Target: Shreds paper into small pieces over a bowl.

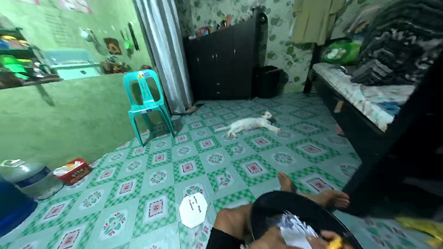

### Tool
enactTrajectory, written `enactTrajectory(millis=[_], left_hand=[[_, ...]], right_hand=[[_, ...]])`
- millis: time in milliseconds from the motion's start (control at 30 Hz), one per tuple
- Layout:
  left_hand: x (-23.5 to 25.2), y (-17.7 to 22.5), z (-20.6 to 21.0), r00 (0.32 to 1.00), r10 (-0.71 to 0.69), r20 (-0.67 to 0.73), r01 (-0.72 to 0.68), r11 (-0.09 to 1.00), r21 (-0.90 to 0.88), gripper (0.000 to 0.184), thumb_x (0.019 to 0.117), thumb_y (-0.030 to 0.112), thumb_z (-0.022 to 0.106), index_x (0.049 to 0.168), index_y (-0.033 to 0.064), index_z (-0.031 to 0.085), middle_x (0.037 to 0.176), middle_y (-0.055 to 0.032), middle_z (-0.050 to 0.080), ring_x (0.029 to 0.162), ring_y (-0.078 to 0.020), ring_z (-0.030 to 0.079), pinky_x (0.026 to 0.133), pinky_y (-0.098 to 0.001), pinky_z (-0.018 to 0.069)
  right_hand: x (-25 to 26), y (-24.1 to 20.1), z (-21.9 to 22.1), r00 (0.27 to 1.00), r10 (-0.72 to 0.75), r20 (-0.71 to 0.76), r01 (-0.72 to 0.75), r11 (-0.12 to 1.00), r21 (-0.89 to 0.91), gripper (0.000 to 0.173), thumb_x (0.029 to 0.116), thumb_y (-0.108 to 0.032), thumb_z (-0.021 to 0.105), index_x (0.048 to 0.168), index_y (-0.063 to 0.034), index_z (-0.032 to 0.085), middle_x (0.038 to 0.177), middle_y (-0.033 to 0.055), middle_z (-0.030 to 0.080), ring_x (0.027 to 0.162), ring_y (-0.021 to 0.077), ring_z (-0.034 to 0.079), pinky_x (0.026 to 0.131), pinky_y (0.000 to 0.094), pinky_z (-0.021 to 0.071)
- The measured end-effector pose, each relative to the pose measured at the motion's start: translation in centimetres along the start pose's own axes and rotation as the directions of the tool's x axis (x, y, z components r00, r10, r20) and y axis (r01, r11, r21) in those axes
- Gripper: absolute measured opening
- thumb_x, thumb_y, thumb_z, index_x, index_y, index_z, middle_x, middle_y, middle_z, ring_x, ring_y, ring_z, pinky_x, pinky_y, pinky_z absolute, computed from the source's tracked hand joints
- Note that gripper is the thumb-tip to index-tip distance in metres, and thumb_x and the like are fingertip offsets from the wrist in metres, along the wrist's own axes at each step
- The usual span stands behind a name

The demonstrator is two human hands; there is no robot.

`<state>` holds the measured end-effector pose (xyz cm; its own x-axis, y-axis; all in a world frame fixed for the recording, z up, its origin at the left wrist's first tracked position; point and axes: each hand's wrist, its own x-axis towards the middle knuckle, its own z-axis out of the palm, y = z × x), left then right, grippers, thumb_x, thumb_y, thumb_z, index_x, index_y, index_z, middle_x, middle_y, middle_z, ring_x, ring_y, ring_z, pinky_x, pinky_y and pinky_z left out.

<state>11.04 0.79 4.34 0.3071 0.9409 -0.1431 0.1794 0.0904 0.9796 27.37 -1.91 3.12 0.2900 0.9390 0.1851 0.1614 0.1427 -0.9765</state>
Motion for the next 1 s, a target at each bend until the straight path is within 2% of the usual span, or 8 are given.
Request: enactTrajectory(millis=[133,200,267,367,533,667,800,1000], left_hand=[[0.4,-0.1,1.3,0.999,-0.028,0.031,0.033,0.986,-0.166,0.028,0.0919,0.006,0.073,0.115,-0.0063,0.065,0.095,-0.0055,0.071,0.084,-0.0045,0.066,0.084,-0.0255,0.0566],[0.3,0.4,1.4,1.0,-0.023,-0.02,0.019,0.975,-0.223,0.025,0.0915,0.003,0.072,0.112,-0.008,0.064,0.09,-0.0041,0.07,0.08,-0.0031,0.066,0.08,-0.0234,0.057],[0.5,0.5,1.4,0.998,-0.044,-0.044,0.029,0.953,-0.3,0.018,0.0913,0.0,0.07,0.107,-0.0072,0.063,0.082,-0.0017,0.068,0.074,-0.0034,0.065,0.075,-0.0222,0.0573],[0.8,0.2,1.5,0.997,-0.082,-0.007,0.073,0.919,-0.387,0.006,0.0919,-0.004,0.067,0.098,-0.004,0.065,0.072,0.0012,0.066,0.065,-0.0041,0.064,0.069,-0.0212,0.0566],[0.9,-0.9,1.4,0.999,-0.031,0.023,0.038,0.866,-0.499,0.01,0.0907,-0.006,0.065,0.096,0.0021,0.067,0.07,0.0026,0.067,0.062,-0.0039,0.063,0.066,-0.0208,0.0557],[0.7,-0.9,1.7,1.0,-0.007,0.019,0.016,0.833,-0.553,0.011,0.0891,-0.006,0.065,0.091,0.0045,0.067,0.067,0.0026,0.066,0.06,-0.0051,0.062,0.065,-0.0212,0.0546],[0.8,-0.8,1.6,0.999,-0.012,0.033,0.03,0.795,-0.606,0.012,0.0891,-0.008,0.064,0.092,0.0029,0.067,0.066,0.0012,0.065,0.06,-0.0054,0.062,0.064,-0.0205,0.0543],[0.7,-0.5,1.5,0.997,-0.039,0.061,0.069,0.783,-0.619,0.013,0.0895,-0.01,0.063,0.095,0.001,0.066,0.068,0.0005,0.068,0.061,-0.0053,0.064,0.065,-0.0197,0.0557]], right_hand=[[-1.0,-2.7,-2.2,0.979,0.173,0.11,-0.155,0.975,-0.158,0.055,0.0956,-0.02,0.066,0.136,0.0114,0.045,0.098,0.0187,0.067,0.075,0.0205,0.068,0.067,0.0407,0.0597],[-2.1,-3.6,-3.4,0.967,0.214,0.138,-0.176,0.954,-0.244,0.056,0.0934,-0.026,0.068,0.136,0.0067,0.051,0.098,0.0145,0.071,0.074,0.0178,0.069,0.062,0.0371,0.0585],[-3.9,-4.2,-4.6,0.954,0.248,0.168,-0.193,0.937,-0.29,0.057,0.0911,-0.031,0.067,0.134,0.0042,0.052,0.094,0.0038,0.071,0.069,0.0045,0.067,0.056,0.0231,0.0557],[-6.7,-4.5,-6.0,0.936,0.299,0.186,-0.2,0.885,-0.42,0.063,0.089,-0.039,0.068,0.13,0.0071,0.057,0.089,0.008,0.072,0.066,0.0108,0.067,0.054,0.0293,0.0565],[-9.2,-5.7,-5.3,0.807,0.543,0.232,-0.36,0.764,-0.536,0.068,0.0909,-0.045,0.068,0.137,0.004,0.055,0.093,0.0124,0.07,0.077,0.0199,0.068,0.071,0.0406,0.0576],[-9.5,-5.3,-4.0,0.809,0.544,0.223,-0.343,0.745,-0.573,0.071,0.0916,-0.049,0.066,0.138,0.0039,0.055,0.089,0.0107,0.068,0.072,0.0168,0.064,0.067,0.0368,0.0546],[-9.5,-5.1,-2.8,0.871,0.447,0.206,-0.259,0.772,-0.58,0.066,0.0924,-0.045,0.067,0.133,0.0057,0.058,0.083,0.0116,0.068,0.067,0.0174,0.064,0.064,0.0361,0.0553],[-9.1,-5.1,-2.0,0.876,0.444,0.188,-0.271,0.776,-0.57,0.067,0.092,-0.046,0.067,0.135,0.004,0.057,0.083,0.0089,0.068,0.067,0.0127,0.063,0.064,0.0314,0.0544]])
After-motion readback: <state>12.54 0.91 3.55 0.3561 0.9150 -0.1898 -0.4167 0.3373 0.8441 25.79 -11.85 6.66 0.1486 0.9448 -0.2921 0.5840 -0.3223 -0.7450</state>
